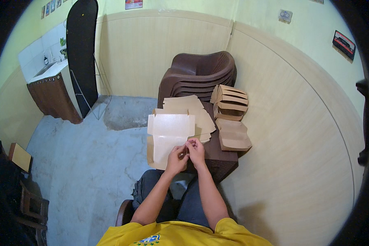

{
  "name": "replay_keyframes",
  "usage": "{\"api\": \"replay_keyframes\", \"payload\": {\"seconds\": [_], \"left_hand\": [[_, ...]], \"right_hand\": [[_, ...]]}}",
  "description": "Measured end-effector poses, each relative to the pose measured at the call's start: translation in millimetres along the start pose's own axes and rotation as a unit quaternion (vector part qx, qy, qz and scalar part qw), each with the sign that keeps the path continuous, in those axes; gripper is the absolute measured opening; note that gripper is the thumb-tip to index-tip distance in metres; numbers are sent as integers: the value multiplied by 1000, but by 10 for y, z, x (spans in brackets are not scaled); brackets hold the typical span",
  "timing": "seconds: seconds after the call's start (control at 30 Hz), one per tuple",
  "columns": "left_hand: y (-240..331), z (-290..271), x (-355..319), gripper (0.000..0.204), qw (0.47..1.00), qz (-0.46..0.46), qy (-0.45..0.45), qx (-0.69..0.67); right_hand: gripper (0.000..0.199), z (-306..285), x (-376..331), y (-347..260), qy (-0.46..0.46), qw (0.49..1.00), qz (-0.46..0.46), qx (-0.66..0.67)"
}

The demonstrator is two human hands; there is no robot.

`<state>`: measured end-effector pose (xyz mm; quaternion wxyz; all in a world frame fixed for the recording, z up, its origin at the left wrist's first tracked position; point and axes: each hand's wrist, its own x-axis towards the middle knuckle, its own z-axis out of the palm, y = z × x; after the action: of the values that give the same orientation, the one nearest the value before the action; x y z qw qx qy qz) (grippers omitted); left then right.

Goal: The person folds flat cardboard pieces into small boxes by hand, aligning edges and creasing flaps. Completed boxes are stacked on the table next to the work area.

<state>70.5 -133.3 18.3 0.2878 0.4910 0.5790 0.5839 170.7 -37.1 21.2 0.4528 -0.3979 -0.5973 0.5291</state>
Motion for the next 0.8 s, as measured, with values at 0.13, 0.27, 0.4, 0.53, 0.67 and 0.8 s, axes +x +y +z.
{"api": "replay_keyframes", "payload": {"seconds": [0.13, 0.27, 0.4, 0.53, 0.67, 0.8], "left_hand": [[-136, -20, 113, 40, 965, -81, 12, -248], [-68, -159, 316, 41, 961, -211, 54, -171], [75, -283, 601, 44, 975, -165, 61, 134], [80, -352, 730, 51, 971, -129, -5, 202], [123, -318, 752, 57, 955, -191, 61, 219], [217, -330, 855, 58, 941, -237, 56, 236]], "right_hand": [[17, -90, -97, 37, -85, 996, 18, -1], [33, -157, -191, -5, -128, 986, -27, -107], [42, -114, -302, -69, -87, 994, -38, -55], [30, -96, -264, -90, -23, 987, -39, -152], [21, -46, -267, -86, 14, 986, -78, -147], [19, -9, -315, -145, 16, 979, -129, -156]]}}
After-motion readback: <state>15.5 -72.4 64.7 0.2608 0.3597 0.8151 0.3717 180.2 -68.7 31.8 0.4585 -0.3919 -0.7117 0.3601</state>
